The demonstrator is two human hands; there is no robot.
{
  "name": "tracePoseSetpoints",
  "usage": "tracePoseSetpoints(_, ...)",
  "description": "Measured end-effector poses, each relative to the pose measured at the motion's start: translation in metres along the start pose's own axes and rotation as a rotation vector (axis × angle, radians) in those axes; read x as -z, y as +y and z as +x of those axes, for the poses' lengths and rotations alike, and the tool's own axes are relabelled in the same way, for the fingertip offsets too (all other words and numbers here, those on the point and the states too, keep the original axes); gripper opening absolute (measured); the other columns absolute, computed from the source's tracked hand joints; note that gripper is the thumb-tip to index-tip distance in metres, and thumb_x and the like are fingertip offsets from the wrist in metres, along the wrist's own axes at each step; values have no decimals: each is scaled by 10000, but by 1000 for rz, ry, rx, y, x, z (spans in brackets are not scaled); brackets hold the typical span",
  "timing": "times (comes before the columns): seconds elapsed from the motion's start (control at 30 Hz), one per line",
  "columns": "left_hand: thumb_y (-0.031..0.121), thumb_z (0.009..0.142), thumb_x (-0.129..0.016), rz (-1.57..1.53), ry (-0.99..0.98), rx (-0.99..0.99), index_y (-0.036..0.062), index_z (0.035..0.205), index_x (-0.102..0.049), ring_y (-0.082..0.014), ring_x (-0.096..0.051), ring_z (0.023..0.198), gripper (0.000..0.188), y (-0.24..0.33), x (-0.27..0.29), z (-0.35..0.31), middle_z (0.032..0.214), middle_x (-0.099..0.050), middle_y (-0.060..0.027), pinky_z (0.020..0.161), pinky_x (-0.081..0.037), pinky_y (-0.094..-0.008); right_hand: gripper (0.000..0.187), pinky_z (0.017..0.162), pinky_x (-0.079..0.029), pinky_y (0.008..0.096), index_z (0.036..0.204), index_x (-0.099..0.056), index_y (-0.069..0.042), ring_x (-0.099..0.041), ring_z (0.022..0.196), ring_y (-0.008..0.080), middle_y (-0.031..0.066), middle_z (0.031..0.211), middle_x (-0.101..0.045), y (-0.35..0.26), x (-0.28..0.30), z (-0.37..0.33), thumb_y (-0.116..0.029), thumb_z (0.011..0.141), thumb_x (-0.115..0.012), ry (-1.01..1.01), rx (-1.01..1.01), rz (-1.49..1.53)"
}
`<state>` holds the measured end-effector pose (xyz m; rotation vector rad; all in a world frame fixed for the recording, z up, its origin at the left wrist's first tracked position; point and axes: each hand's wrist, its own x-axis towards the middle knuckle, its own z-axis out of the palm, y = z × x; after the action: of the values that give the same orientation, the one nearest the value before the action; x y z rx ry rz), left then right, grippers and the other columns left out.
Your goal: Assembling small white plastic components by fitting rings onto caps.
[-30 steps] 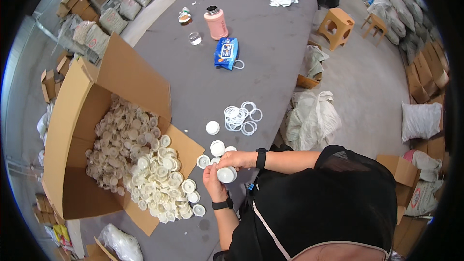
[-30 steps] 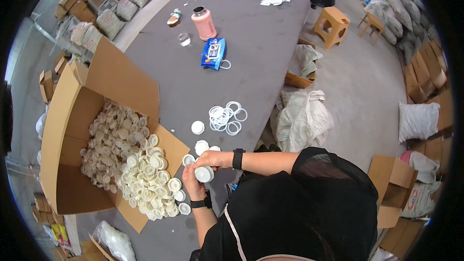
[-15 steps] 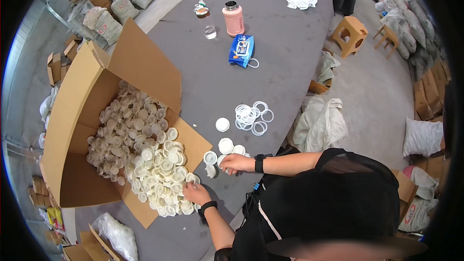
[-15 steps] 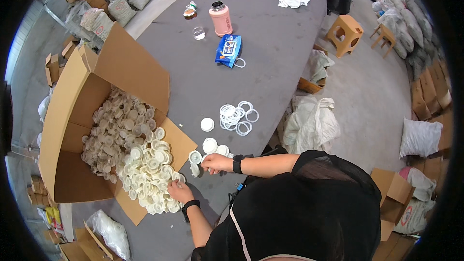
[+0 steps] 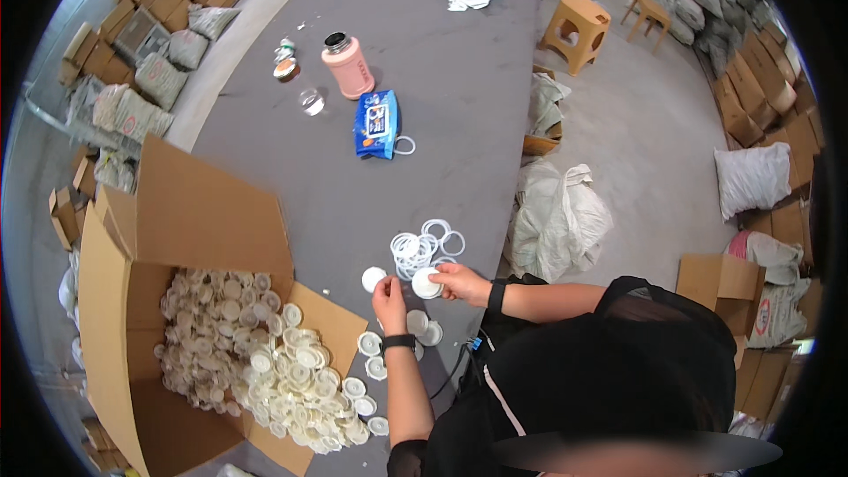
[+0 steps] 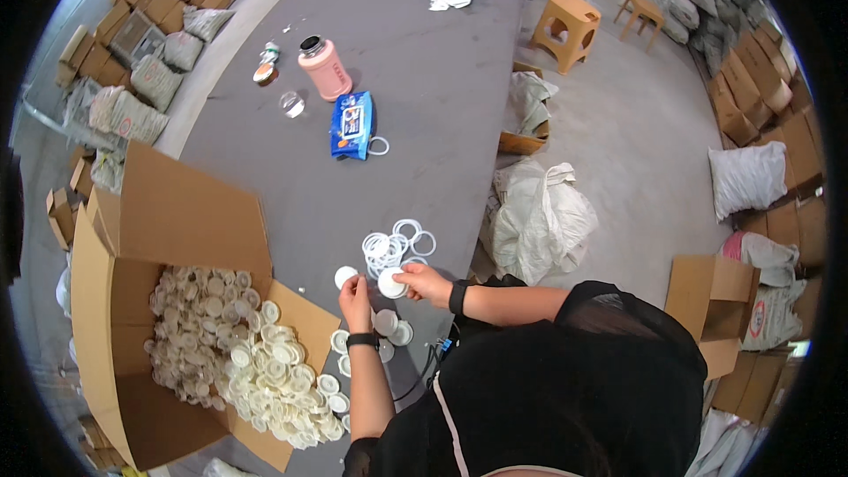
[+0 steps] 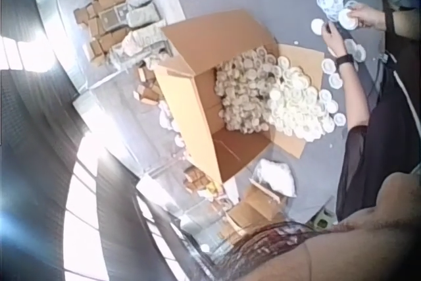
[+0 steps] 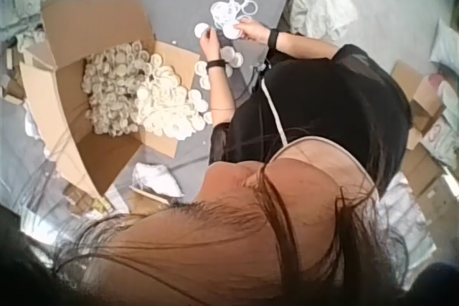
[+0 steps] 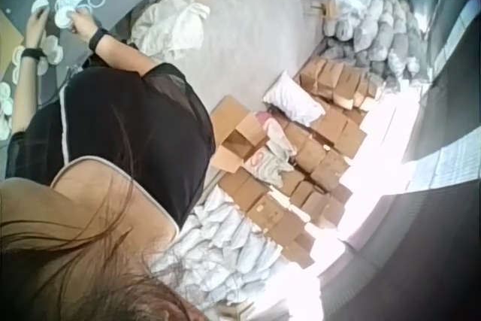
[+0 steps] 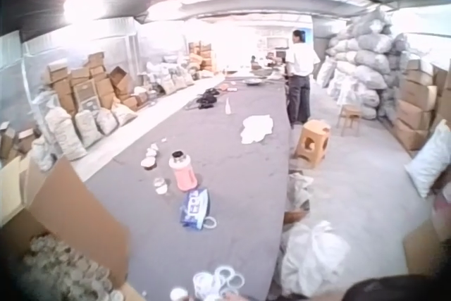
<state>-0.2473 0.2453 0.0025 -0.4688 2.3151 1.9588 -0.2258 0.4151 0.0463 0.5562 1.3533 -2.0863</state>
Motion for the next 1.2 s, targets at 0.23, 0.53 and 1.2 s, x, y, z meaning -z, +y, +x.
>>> tracePoseSetpoints(0.23, 212, 717, -575, 725, 83, -174, -39, 752, -549, -281, -556, 663, 255, 9, -49, 75, 760, -583, -179, 639, -434, -357, 211, 426, -291, 214, 864, -499, -70, -406, 490, 76, -3, 632, -470, -14, 53, 0, -269, 804, -535, 148, 39, 116)
tracePoseSetpoints(0.53, 19, 682, -619, -30, 177, 17, 16, 734, -537, -112, -516, 574, 97, 18, -32, 57, 681, -569, -41, 533, -425, -224, 182, 440, -357, 223, 849, -486, -82, -471, 515, 96, 9, 656, -498, -17, 58, 23, -263, 827, -477, 85, -54, 301)
tracePoseSetpoints(1.2, 152, 763, -608, -873, 264, 219, 94, 811, -540, -75, -495, 641, 101, 59, 22, -86, 723, -542, 25, 528, -386, -201, 67, 537, -376, 233, 825, -453, -129, -485, 600, 75, -20, 711, -473, -6, -60, -20, -173, 803, -499, -371, -44, 416)
